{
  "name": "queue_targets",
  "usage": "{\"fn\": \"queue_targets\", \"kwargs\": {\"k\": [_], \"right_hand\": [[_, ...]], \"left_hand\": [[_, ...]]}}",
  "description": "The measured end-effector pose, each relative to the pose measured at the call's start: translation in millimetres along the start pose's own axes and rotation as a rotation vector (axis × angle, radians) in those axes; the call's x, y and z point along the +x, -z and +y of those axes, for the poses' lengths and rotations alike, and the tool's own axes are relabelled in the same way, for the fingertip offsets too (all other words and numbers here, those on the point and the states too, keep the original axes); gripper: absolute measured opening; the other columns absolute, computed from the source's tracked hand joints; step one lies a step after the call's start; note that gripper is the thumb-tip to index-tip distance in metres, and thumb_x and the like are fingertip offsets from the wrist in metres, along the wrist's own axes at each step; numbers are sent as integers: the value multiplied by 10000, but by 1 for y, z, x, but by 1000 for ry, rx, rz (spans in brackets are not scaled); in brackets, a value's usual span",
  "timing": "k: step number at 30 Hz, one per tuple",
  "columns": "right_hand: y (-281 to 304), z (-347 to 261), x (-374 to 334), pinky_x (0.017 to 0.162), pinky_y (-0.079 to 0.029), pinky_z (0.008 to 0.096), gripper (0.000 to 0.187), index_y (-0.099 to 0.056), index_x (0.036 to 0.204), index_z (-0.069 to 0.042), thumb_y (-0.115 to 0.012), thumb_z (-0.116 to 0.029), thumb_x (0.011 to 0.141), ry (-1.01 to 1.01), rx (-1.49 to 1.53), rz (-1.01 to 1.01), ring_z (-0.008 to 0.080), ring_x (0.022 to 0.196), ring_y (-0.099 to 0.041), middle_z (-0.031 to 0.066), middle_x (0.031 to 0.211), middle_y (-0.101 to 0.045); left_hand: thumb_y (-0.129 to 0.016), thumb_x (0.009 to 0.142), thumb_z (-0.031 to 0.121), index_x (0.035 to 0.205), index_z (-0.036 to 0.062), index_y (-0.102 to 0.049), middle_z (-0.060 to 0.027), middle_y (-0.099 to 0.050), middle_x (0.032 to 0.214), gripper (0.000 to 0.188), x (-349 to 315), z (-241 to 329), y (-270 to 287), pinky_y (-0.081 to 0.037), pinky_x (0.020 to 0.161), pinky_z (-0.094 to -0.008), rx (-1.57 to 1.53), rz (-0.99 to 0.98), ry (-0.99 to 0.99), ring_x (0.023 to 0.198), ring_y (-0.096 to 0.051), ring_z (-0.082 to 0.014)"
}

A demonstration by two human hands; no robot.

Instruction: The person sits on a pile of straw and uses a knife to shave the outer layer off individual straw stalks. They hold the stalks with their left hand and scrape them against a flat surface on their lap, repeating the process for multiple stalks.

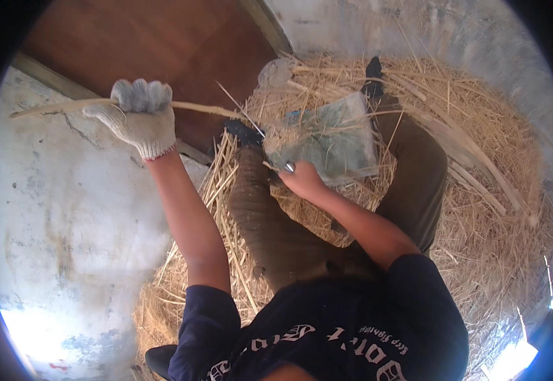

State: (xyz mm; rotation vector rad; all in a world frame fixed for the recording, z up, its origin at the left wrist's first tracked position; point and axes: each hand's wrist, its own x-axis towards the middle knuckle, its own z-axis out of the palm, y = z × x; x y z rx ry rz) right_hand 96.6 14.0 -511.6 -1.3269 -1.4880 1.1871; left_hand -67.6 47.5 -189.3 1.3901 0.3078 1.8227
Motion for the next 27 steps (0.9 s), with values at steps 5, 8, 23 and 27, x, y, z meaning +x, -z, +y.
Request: {"fn": "queue_targets", "kwargs": {"k": [5, 8, 23, 27], "right_hand": [[-27, 29, -8, 560, -464, 481, 361, -603, 689, 45, -692, -278, 825, -85, 40, 145, 273, 546, -608, 124, 569, -565], [-12, 67, -4, 490, -444, 460, 329, -591, 694, 32, -683, -249, 836, -527, 260, 81, 247, 490, -574, 118, 559, -561], [21, -15, -5, 560, -471, 425, 350, -544, 642, 26, -668, -229, 846, -229, 131, -60, 252, 552, -636, 135, 556, -557], [30, -31, -13, 573, -474, 418, 300, -593, 675, 13, -668, -224, 843, -121, -107, 2, 258, 561, -639, 161, 585, -580]], "left_hand": [[-533, 768, 882, 575, 201, -246, 66, -148, 521, 763, 5, -8, -4, -107, 500, -312, -89, -46, 104, 502, -96, -123], [-508, 772, 891, 582, 199, -234, 58, -134, 544, 768, 4, -6, -12, -111, 516, -310, -6, 40, 63, 512, -101, -130], [-280, 903, 873, 587, 191, -306, 36, -173, 527, 752, 26, -17, -1, -109, 488, -312, 162, 136, 15, 492, -120, -146], [-272, 870, 899, 577, 191, -262, 38, -161, 524, 767, 25, -8, 17, -108, 491, -314, 88, 181, -20, 501, -99, -145]]}}
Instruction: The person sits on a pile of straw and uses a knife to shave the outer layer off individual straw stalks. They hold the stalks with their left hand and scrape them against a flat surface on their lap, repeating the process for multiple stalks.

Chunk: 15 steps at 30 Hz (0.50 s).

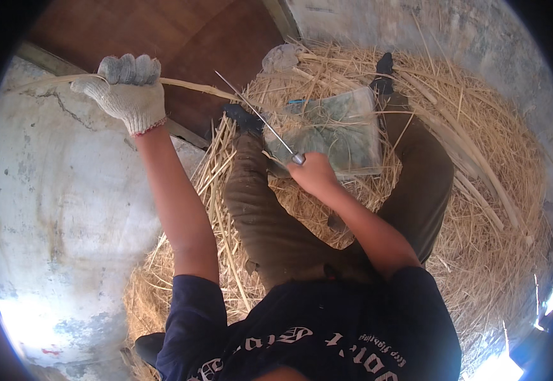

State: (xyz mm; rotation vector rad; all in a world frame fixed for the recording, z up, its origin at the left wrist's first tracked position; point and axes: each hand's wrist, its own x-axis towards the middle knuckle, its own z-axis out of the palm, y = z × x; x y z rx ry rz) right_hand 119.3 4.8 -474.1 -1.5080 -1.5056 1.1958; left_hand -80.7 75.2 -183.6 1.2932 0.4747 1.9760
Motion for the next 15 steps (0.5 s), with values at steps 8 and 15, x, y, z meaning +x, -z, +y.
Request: {"fn": "queue_targets", "kwargs": {"k": [8, 15], "right_hand": [[-3, -13, 0, 625, -485, 445, 322, -651, 765, 51, -665, -264, 829, 180, 230, 134, 374, 647, -665, 235, 680, -647], [2, -8, 18, 650, -485, 483, 341, -668, 746, 36, -654, -296, 822, 22, -61, 41, 411, 709, -678, 237, 737, -675]], "left_hand": [[-319, 878, 882, 584, 195, -226, 42, -146, 529, 753, 11, -4, 14, -99, 492, -311, -52, -23, -12, 503, -95, -143], [-355, 865, 884, 603, 207, -206, 40, -134, 540, 742, 9, 3, 11, -111, 501, -316, 7, 39, 12, 506, -88, -147]]}}
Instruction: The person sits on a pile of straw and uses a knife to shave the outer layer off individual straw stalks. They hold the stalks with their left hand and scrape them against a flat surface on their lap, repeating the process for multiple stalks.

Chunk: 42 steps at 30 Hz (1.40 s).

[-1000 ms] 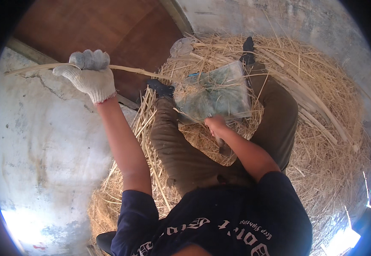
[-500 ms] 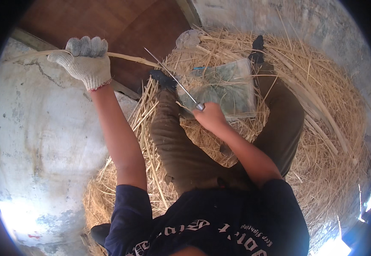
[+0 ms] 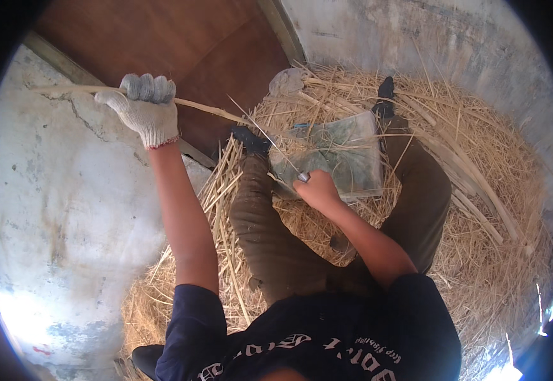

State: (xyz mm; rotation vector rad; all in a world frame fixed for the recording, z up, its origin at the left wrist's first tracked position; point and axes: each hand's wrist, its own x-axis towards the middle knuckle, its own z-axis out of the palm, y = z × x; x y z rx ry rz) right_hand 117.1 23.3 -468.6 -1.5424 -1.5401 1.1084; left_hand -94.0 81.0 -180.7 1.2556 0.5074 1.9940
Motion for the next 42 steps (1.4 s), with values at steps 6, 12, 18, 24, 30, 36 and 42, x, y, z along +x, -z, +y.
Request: {"fn": "queue_targets", "kwargs": {"k": [6, 12, 18, 24, 30, 36, 42], "right_hand": [[3, -16, -17, 543, -432, 400, 273, -621, 730, 32, -639, -209, 857, 325, 444, 141, 269, 524, -556, 148, 613, -611], [-40, 43, 2, 487, -434, 370, 312, -560, 663, 21, -679, -198, 852, -129, 87, -9, 201, 501, -590, 83, 584, -571], [17, 16, 3, 418, -370, 371, 382, -504, 574, -20, -655, -214, 866, -112, 444, 139, 152, 425, -479, 39, 480, -466], [-18, -1, -15, 496, -365, 321, 330, -504, 595, -31, -650, -163, 860, 174, 740, 255, 60, 548, -431, -4, 565, -479], [-32, 10, -20, 634, -478, 490, 307, -659, 741, 55, -640, -240, 825, -35, 109, 66, 407, 656, -650, 234, 653, -637], [0, -15, -29, 529, -393, 379, 270, -556, 655, 24, -629, -149, 850, 223, 370, 210, 144, 541, -485, 113, 553, -520], [-32, 28, -7, 479, -377, 366, 275, -525, 667, 18, -651, -147, 847, 147, 441, 163, 151, 486, -453, 63, 540, -467]], "left_hand": [[-329, 908, 851, 580, 199, -235, 35, -154, 530, 736, -1, -4, -1, -119, 476, -317, -40, 31, -65, 490, -111, -159], [-315, 952, 812, 585, 198, -220, 38, -159, 521, 721, -13, -7, -24, -114, 473, -318, 72, 114, -94, 481, -108, -153], [-295, 990, 770, 570, 204, -201, 43, -153, 498, 711, -13, -2, -6, -101, 467, -308, -35, 116, -100, 476, -99, -140], [-329, 1010, 726, 636, 176, -253, 20, -205, 586, 669, -20, -3, -28, -149, 465, -306, 90, 451, -159, 493, -182, -144], [-300, 1039, 658, 635, 151, -270, 0, -244, 573, 648, -23, -7, -53, -186, 443, -310, 237, 475, -214, 484, -216, -151], [-367, 1053, 621, 700, 122, -404, 9, -326, 589, 613, -16, -14, -50, -227, 427, -302, 121, 432, -180, 470, -269, -137], [-323, 1049, 646, 672, 147, -298, 11, -276, 589, 626, -5, -30, -68, -217, 446, -306, 170, 433, -225, 493, -231, -144]]}}
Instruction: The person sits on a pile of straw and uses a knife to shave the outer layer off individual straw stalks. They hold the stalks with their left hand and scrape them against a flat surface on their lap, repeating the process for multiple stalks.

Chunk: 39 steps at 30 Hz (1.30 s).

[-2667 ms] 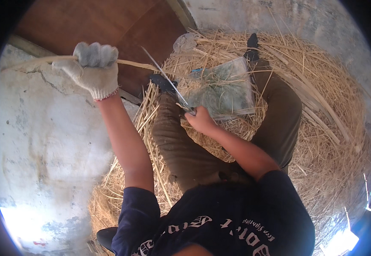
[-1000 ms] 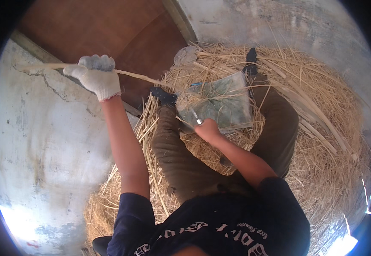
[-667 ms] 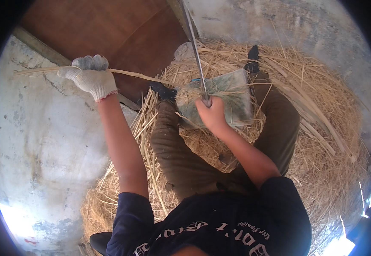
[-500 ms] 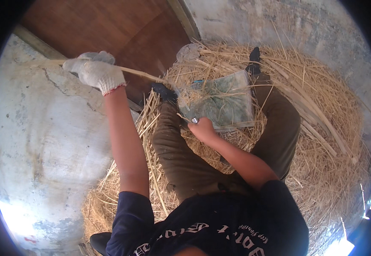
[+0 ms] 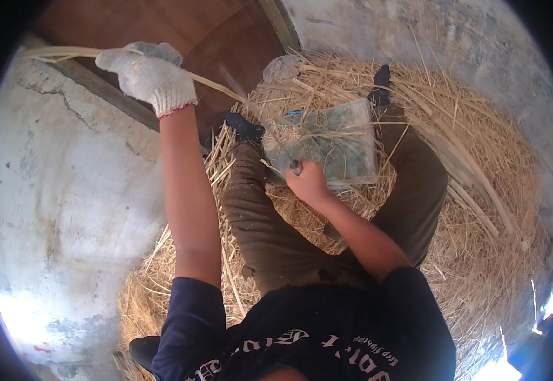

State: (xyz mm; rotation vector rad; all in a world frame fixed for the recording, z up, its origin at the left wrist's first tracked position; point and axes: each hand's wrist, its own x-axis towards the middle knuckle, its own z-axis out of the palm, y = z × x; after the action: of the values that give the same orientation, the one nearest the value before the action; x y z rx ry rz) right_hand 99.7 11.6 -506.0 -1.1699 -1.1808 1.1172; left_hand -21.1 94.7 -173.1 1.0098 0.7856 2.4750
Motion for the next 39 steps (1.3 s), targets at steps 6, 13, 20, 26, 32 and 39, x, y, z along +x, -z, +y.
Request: {"fn": "queue_targets", "kwargs": {"k": [6, 13, 20, 26, 32, 39], "right_hand": [[31, 74, 8, 403, -385, 377, 267, -533, 647, -33, -678, -164, 829, -798, 231, 125, 213, 408, -484, 48, 543, -495], [36, -39, 20, 472, -329, 321, 313, -477, 655, -60, -649, -127, 908, -3, 231, 62, 75, 503, -389, -43, 587, -438], [3, 22, -10, 463, -365, 331, 322, -494, 638, -24, -679, -145, 871, -460, -181, -82, 113, 475, -462, -1, 575, -484], [58, 12, 31, 410, -390, 346, 367, -482, 574, -61, -695, -170, 854, -417, 85, 102, 140, 445, -510, 43, 540, -529], [28, -52, 2, 442, -386, 352, 350, -511, 597, -36, -671, -188, 869, 65, 523, 13, 170, 454, -527, 47, 553, -540], [11, 6, -1, 513, -387, 372, 268, -545, 626, -19, -638, -147, 842, -258, -258, -111, 153, 494, -493, 59, 547, -546]], "left_hand": [[-386, 1026, 676, 713, 119, -387, 4, -339, 604, 639, -10, 3, -3, -267, 465, -318, 22, -22, 6, 512, -288, -149], [-435, 1042, 600, 807, 102, -511, -21, -498, 677, 555, 19, -17, 19, -363, 491, -343, -37, -103, -64, 540, -405, -176], [-437, 1046, 587, 869, 83, -548, -38, -548, 720, 545, -9, -5, -9, -394, 498, -355, -24, -30, 54, 558, -448, -192], [-463, 1009, 657, 810, 106, -533, -19, -483, 644, 591, 9, -13, 6, -365, 487, -364, -24, -65, 6, 541, -437, -186], [-531, 1015, 592, 625, 209, -421, 62, -371, 525, 558, -8, 2, -10, -284, 371, -283, -81, -2, 82, 387, -358, -103], [-531, 1006, 614, 612, 222, -386, 64, -340, 508, 574, -8, 0, -17, -266, 367, -280, -94, -78, 23, 376, -333, -98]]}}
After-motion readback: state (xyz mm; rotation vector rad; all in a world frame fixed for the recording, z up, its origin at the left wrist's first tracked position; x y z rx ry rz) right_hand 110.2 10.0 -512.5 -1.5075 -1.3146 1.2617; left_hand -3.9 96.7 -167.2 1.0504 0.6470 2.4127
